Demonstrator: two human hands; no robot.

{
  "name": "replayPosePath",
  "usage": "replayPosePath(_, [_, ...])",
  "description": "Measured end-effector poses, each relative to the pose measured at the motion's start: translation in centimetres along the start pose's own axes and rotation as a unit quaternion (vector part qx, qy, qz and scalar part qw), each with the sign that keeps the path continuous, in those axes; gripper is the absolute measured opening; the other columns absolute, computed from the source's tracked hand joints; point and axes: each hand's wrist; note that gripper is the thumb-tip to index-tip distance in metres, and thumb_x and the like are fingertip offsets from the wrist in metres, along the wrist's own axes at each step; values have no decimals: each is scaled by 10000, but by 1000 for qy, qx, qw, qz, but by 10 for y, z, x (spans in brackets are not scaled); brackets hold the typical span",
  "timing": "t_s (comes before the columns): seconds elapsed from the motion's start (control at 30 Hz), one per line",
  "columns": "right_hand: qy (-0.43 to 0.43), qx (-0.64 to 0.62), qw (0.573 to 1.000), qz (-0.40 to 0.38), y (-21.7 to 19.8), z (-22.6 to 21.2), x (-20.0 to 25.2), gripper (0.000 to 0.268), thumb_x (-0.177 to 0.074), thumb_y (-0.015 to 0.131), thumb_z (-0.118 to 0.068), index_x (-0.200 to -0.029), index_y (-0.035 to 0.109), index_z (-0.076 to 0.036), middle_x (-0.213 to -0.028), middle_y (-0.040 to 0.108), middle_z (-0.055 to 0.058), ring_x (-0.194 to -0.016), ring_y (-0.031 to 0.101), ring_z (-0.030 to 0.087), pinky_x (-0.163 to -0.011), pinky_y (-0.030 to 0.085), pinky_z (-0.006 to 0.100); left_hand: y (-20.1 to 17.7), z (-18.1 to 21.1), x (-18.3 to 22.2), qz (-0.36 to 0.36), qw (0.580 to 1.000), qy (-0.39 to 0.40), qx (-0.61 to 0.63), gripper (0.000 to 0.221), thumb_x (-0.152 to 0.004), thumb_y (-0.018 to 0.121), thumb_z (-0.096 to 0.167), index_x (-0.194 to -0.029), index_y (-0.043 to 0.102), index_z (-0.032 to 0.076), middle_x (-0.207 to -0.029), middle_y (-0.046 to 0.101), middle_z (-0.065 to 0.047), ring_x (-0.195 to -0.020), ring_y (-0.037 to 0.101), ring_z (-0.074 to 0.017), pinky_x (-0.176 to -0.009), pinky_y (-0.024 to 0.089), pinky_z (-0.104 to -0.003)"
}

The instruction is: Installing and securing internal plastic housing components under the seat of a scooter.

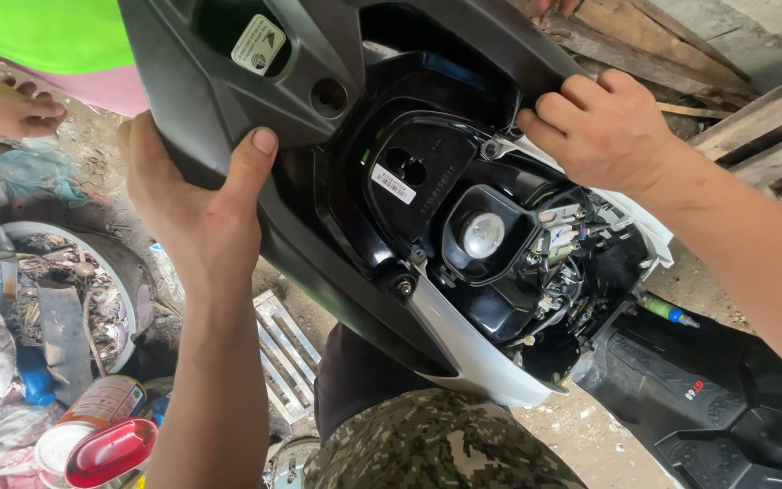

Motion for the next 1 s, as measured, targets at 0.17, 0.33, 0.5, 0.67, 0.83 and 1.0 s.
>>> replayPosePath(0.17, [-12,13,1000,-7,1,3,1,154,-1106,779,-104,-1177,827,-232,-999,613,-41,-780,467,168,-691,301,310,-3,6,0,-10,1000,1,4,525,-993,885,343,-1229,618,-43,-1137,523,-145,-956,537,-284,-781,455,-426])
replayPosePath(0.33, [-22,-16,1000,-4,-2,1,-3,118,-1127,783,-104,-1152,825,-211,-1002,641,-48,-810,514,189,-699,328,331,-2,7,-2,-14,1000,8,8,499,-1008,878,313,-1229,617,-51,-1134,523,-150,-954,541,-288,-784,457,-430])
replayPosePath(0.5, [-16,-27,999,-4,-3,0,1,111,-1130,804,-110,-1197,828,-195,-1039,639,-20,-811,523,183,-665,352,311,-3,4,-4,-11,1000,-4,-12,504,-983,890,331,-1218,631,-31,-1126,547,-146,-948,547,-295,-788,453,-433])
replayPosePath(0.67, [2,-41,999,-12,5,3,4,172,-1123,744,-63,-1216,838,-174,-1038,634,-18,-807,514,193,-678,333,325,0,2,-6,-12,1000,-14,8,521,-989,868,388,-1211,634,-21,-1119,541,-131,-938,543,-271,-782,456,-413])
replayPosePath(0.83, [8,-20,1000,2,3,0,-1,160,-1120,761,-57,-1181,830,-188,-1021,634,-24,-784,506,182,-680,305,318,1,-1,-6,-5,1000,9,1,537,-1007,862,364,-1266,618,-37,-1165,511,-135,-1016,553,-304,-849,466,-439])
replayPosePath(1.0, [4,-41,999,0,-2,1,-2,166,-1142,779,-55,-1205,830,-200,-1019,682,-38,-805,525,179,-712,331,320,4,0,-6,5,1000,18,-1,534,-1001,857,317,-1316,621,-43,-1187,517,-154,-1029,574,-322,-864,489,-441])
Point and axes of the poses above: each hand's wrist, its own x-axis away from the middle knuckle, its own y-axis out of the palm, z = x × y
